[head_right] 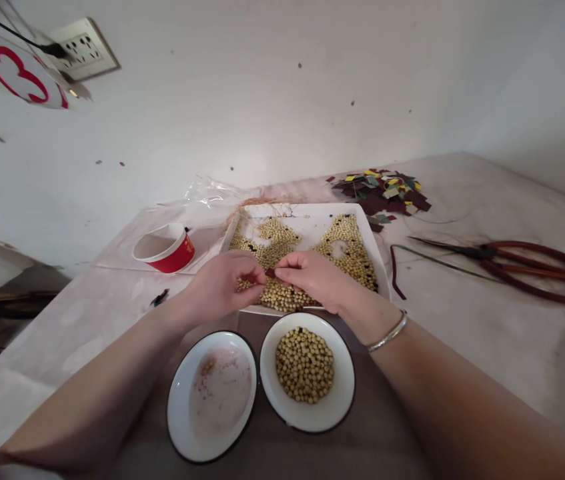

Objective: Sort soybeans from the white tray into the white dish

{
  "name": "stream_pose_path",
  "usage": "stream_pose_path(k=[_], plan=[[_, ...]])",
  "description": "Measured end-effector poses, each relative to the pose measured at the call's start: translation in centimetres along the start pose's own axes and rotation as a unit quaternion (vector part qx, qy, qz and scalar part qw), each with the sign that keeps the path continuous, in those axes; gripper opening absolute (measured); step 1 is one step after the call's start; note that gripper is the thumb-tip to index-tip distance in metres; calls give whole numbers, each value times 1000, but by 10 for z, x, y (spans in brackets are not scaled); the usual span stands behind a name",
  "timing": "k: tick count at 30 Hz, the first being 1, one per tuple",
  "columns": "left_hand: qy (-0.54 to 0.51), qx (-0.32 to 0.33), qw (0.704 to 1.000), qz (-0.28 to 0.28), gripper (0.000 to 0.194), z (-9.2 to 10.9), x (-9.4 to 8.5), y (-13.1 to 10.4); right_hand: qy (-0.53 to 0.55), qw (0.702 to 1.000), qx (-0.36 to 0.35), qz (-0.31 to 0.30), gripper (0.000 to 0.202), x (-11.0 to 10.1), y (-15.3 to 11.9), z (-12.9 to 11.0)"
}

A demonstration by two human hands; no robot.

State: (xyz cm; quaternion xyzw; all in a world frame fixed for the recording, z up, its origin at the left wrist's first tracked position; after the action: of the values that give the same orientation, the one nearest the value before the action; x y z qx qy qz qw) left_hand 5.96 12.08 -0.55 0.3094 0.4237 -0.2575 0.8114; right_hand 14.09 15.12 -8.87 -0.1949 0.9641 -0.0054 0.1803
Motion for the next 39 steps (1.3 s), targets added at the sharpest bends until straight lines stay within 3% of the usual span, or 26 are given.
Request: stream_pose_path(k=[3,6,14,21,28,33,36,39], plan=[[24,49,997,53,4,12,-5,0,-18,1000,-18,-10,11,2,0,-3],[84,81,991,61,3,16,2,-1,-25,999,-30,-11,10,2,0,-3],[141,77,982,95,6,9,-7,-1,-28,999,-33,-13,13,2,0,-5],[124,104,980,115,8,20,-11,-4,-24,999,-30,-10,14,2,-1,-4],[145,98,982,75,8,16,5,-2,-28,999,-29,-7,12,2,0,-3],[143,64,982,108,8,7,-12,-1,-2,1000,-23,-8,13,2,0,-4],[72,65,990,107,8,21,-21,-3,6,1000,-4,3,12,-1,0,-3],[-21,108,994,14,8,48,-4,-6,20,1000,5,0,11,0,-1,-5]])
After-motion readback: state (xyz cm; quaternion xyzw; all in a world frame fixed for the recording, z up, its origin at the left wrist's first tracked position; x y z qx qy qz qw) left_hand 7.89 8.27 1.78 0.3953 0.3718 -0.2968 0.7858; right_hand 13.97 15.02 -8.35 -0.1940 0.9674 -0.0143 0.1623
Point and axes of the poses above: each hand's wrist, its own y-axis towards the middle knuckle, its own x-axis out of the palm, z = x × y, the point moved 10 cm from there along y, towards the middle knuckle, and after that the axes turned 10 degrees about -y, right-handed, at the moved point
